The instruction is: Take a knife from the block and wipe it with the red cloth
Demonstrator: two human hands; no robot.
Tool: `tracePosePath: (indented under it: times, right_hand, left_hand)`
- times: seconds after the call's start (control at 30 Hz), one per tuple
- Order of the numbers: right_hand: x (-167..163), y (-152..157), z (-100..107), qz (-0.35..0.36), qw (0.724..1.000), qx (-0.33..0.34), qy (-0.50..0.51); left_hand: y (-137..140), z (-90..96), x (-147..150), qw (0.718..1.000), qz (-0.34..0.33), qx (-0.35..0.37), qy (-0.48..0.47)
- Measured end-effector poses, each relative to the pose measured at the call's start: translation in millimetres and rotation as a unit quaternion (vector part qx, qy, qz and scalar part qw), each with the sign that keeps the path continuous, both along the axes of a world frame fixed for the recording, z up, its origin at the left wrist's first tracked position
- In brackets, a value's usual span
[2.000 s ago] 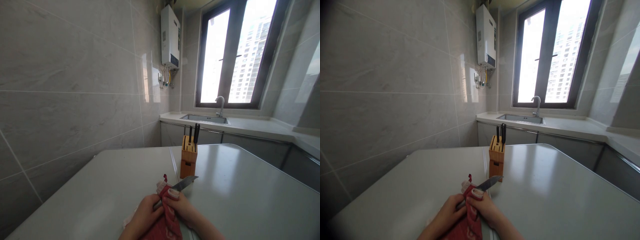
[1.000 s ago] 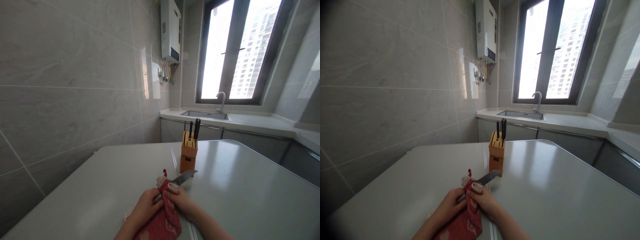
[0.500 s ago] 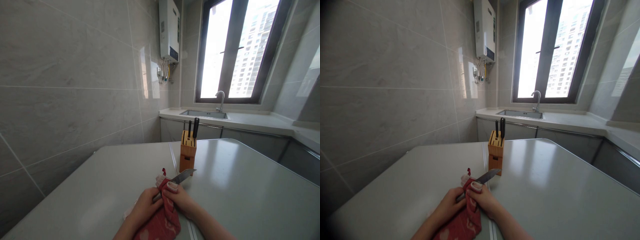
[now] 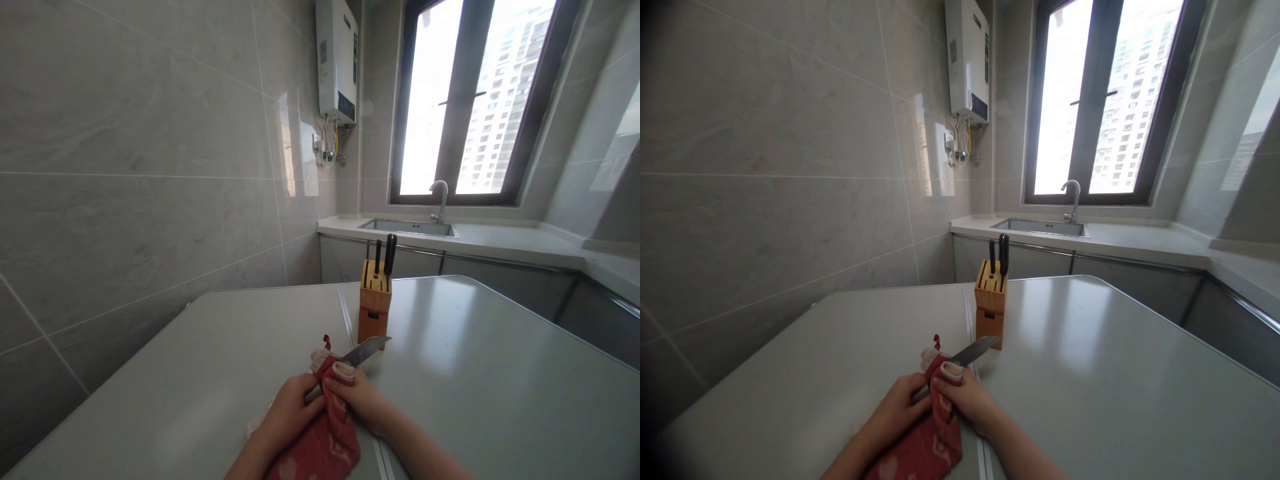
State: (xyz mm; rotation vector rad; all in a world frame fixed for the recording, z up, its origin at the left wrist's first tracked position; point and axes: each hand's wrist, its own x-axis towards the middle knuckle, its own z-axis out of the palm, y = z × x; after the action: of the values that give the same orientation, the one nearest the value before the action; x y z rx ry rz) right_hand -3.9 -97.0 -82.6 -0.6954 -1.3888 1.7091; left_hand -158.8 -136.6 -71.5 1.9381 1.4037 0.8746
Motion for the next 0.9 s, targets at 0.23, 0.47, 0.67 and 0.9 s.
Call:
tracePosePath:
  times: [0.23, 0.47, 0.67, 0.9]
  right_hand:
    - [0.7, 0.6, -1.1, 0.005, 1.000, 0.003, 0.001]
    - [0.0, 1.8, -3.6, -0.002, 1.000, 0.000, -0.004]
    - [0.9, 0.6, 0.5, 0.007, 1.000, 0.009, 0.004]
    - [0.5, 0.9, -1.6, -0.005, 1.000, 0.008, -0.005]
  left_hand:
    - [0.0, 0.4, 0.2, 1.000, -0.013, 0.001, -0.013]
    - [-1.8, 4.1, 1.1, 1.000, -0.020, 0.003, -0.009]
    - [-1.4, 1.5, -0.3, 1.000, -0.013, 0.008, 0.001]
    - [-0.8, 0.0, -1.5, 1.000, -0.013, 0.001, 0.005]
